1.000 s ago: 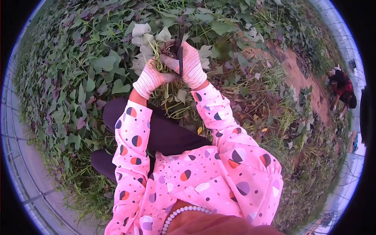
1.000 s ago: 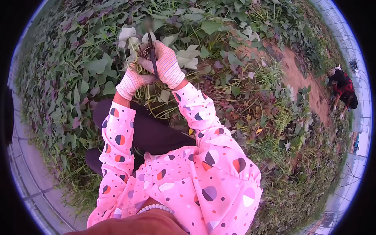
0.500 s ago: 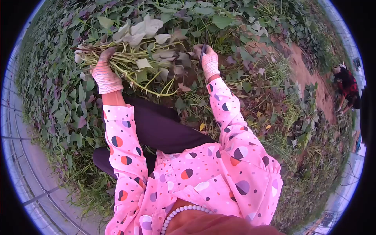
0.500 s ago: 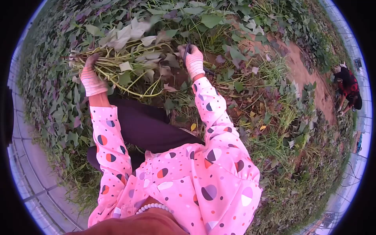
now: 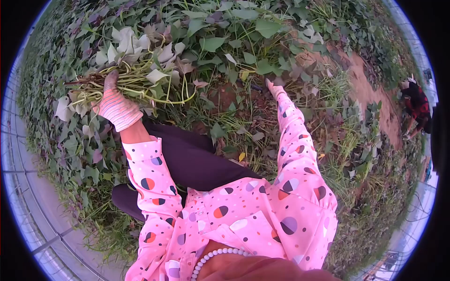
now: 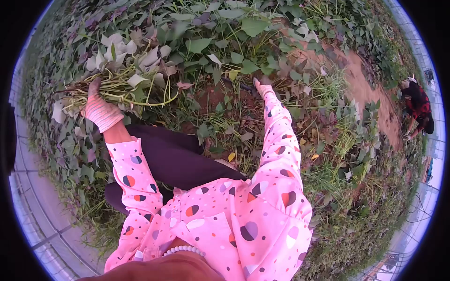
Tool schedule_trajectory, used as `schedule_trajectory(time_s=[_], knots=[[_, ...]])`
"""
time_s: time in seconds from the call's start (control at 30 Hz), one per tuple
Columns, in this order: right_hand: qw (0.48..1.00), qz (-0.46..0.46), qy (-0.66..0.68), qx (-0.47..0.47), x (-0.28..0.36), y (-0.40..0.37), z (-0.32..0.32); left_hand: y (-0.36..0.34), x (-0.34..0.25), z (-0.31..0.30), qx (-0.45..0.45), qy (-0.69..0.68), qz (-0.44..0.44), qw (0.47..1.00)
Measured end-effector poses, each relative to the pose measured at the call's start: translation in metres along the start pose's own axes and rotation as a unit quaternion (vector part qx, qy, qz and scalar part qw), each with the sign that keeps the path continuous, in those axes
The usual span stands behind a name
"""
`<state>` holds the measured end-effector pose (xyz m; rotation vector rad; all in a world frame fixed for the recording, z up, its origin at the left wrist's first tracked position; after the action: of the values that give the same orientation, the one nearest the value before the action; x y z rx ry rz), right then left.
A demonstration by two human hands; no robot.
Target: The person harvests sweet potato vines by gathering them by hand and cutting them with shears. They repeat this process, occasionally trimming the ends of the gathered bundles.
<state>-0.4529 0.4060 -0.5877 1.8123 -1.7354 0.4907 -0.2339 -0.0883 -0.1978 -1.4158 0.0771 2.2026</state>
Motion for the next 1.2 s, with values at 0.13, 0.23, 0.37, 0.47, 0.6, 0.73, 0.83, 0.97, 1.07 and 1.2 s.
schedule_trajectory(time_s=[0.13,0.23,0.37,0.47,0.6,0.73,0.83,0.97,1.07,1.2], knots=[[0.963,0.215,-0.077,0.142,-0.032,0.026,0.061,0.01,0.018,0.0,0.049,0.073,0.048,0.995],[0.912,0.351,-0.034,0.208,-0.001,0.024,0.07,0.017,0.02,-0.003,0.019,-0.024,0.023,0.999],[0.88,0.417,-0.003,0.226,0.01,0.027,0.083,0.014,0.022,-0.003,-0.021,0.054,0.032,0.998],[0.913,0.345,-0.089,0.199,0.01,0.03,0.08,0.027,0.025,-0.004,0.114,0.16,0.115,0.974],[0.931,0.292,-0.15,0.16,0.037,0.017,0.054,0.026,0.033,-0.008,0.021,0.044,0.008,0.999],[0.936,0.276,-0.156,0.154,0.048,0.001,0.038,0.003,0.021,0.012,-0.051,0.115,0.029,0.992],[0.949,0.234,-0.151,0.147,0.062,-0.011,0.018,0.005,0.022,0.007,0.053,0.076,0.023,0.995],[0.925,0.193,-0.273,0.18,0.082,-0.019,-0.019,0.008,0.025,0.004,0.054,0.075,0.009,0.996],[0.937,0.182,-0.259,0.146,0.075,-0.005,-0.038,-0.004,0.017,0.013,0.035,0.079,0.014,0.996],[0.973,0.16,-0.158,0.052,0.063,0.036,-0.036,-0.015,0.011,0.03,0.038,0.07,0.052,0.995]])
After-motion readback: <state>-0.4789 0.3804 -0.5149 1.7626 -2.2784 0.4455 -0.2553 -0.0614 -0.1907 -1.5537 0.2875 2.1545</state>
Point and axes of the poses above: each hand's wrist, its own y-axis towards the middle knuckle, its own z-axis out of the palm, x = y × z, the point moved 6 cm from there along y, towards the middle knuckle, and after that the axes turned 6 degrees about -x, right-handed, at the moved point
